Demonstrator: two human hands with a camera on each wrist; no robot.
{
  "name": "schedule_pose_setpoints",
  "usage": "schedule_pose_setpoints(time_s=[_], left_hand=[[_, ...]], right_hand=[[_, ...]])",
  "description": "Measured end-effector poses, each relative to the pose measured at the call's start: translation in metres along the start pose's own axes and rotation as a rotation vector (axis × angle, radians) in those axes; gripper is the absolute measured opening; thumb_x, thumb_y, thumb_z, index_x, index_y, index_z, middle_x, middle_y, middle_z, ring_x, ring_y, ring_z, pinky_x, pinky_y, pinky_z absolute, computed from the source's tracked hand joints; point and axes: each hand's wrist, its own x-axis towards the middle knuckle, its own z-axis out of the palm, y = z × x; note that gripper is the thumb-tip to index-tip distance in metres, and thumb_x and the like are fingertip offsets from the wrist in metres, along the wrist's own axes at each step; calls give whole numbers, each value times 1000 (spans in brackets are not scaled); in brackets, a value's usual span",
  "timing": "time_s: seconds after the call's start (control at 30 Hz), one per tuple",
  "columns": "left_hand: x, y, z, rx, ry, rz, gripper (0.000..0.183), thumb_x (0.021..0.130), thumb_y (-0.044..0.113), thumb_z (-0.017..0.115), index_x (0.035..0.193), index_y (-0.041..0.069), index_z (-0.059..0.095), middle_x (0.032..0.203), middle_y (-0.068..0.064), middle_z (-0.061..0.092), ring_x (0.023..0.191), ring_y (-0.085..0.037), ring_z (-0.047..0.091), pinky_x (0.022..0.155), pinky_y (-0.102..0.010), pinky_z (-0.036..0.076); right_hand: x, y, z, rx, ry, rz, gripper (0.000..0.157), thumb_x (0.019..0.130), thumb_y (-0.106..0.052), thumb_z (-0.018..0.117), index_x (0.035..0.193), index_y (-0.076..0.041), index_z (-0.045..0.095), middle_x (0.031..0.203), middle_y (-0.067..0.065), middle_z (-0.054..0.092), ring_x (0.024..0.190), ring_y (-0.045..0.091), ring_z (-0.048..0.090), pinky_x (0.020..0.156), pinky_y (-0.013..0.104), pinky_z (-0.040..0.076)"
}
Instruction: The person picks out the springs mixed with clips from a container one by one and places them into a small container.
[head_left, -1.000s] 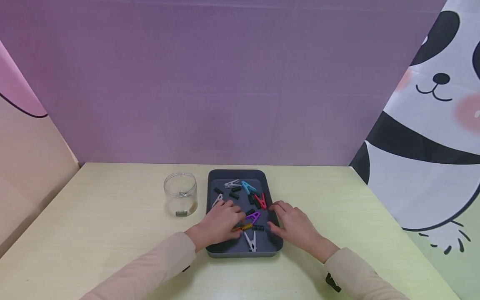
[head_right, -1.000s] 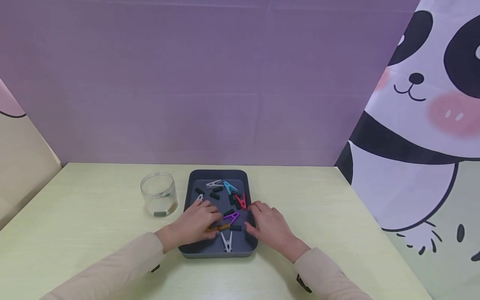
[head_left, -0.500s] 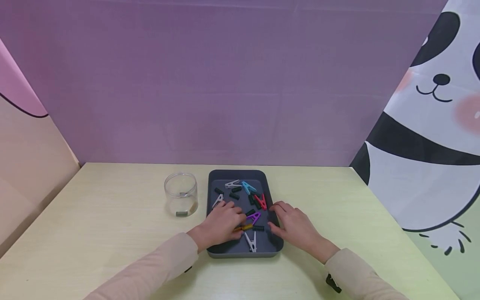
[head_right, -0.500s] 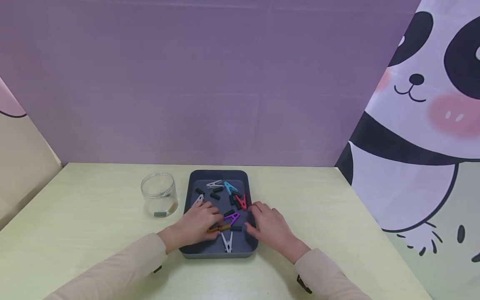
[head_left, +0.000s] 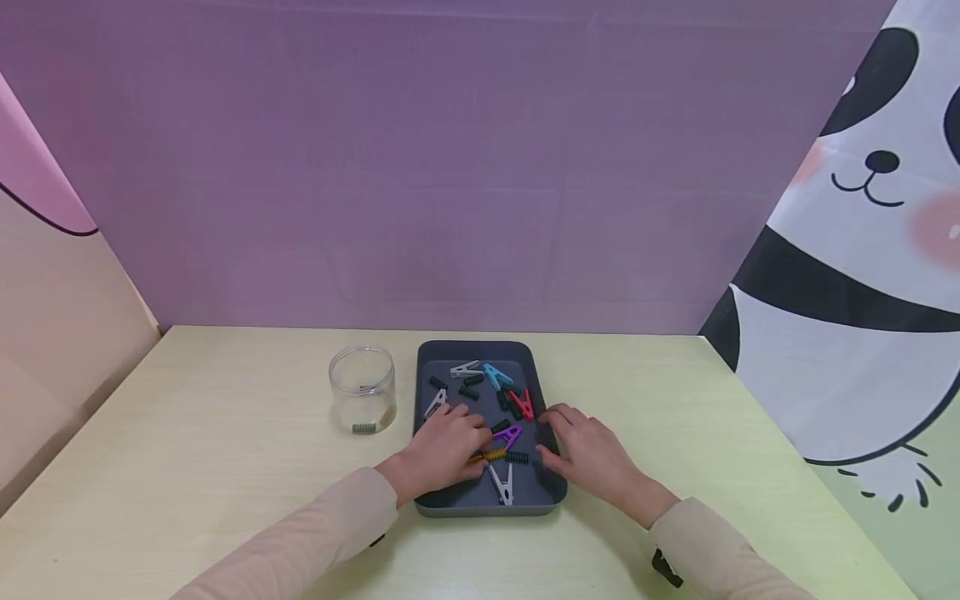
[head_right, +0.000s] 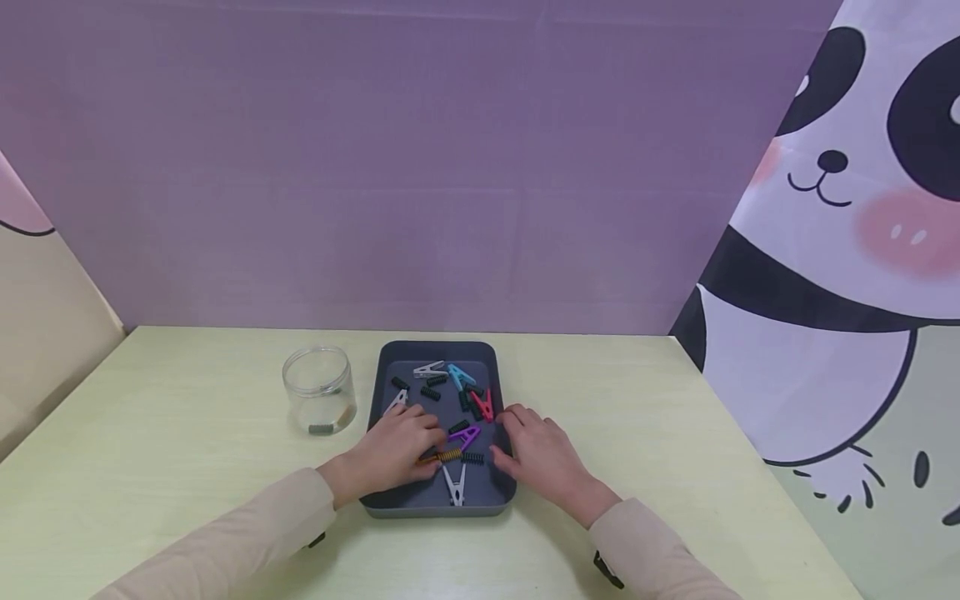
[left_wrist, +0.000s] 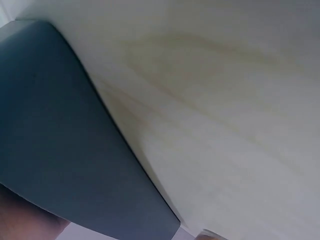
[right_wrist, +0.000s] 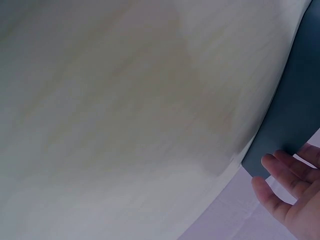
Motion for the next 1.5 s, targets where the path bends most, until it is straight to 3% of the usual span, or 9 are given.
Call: schedule_pose_setpoints(time_s=[0.73,1.03,1.23,1.5], left_hand=[[0,-3,1,-47,31,-31,17,83,36,62,93,23,66,94,7,65,90,-14,52,84,-34,43],[-3,-8,-10,-46,95,-47,18,84,35,61,97,23,66,99,6,65,96,-15,53,95,-42,42],[-5,-13,-19,-38,117,-50,18,84,35,61,97,24,65,99,6,65,92,-15,52,82,-32,41],[-10,-22,-28,-47,188,-36,12,83,31,61,92,23,65,93,7,64,88,-14,52,77,-30,41]], right_hand=[[-1,-2,1,-6,-7,4,36,78,-31,69,102,-6,61,103,4,60,87,17,58,67,33,50],[-1,-1,0,-6,15,-2,35,77,-30,69,102,-6,61,102,4,60,87,17,59,67,33,50],[-1,-1,0,-4,15,-3,36,77,-30,69,102,-6,61,102,4,61,88,17,59,67,33,50],[0,-2,-1,-6,8,-4,35,78,-29,68,102,-6,61,103,4,60,88,17,59,66,32,50]])
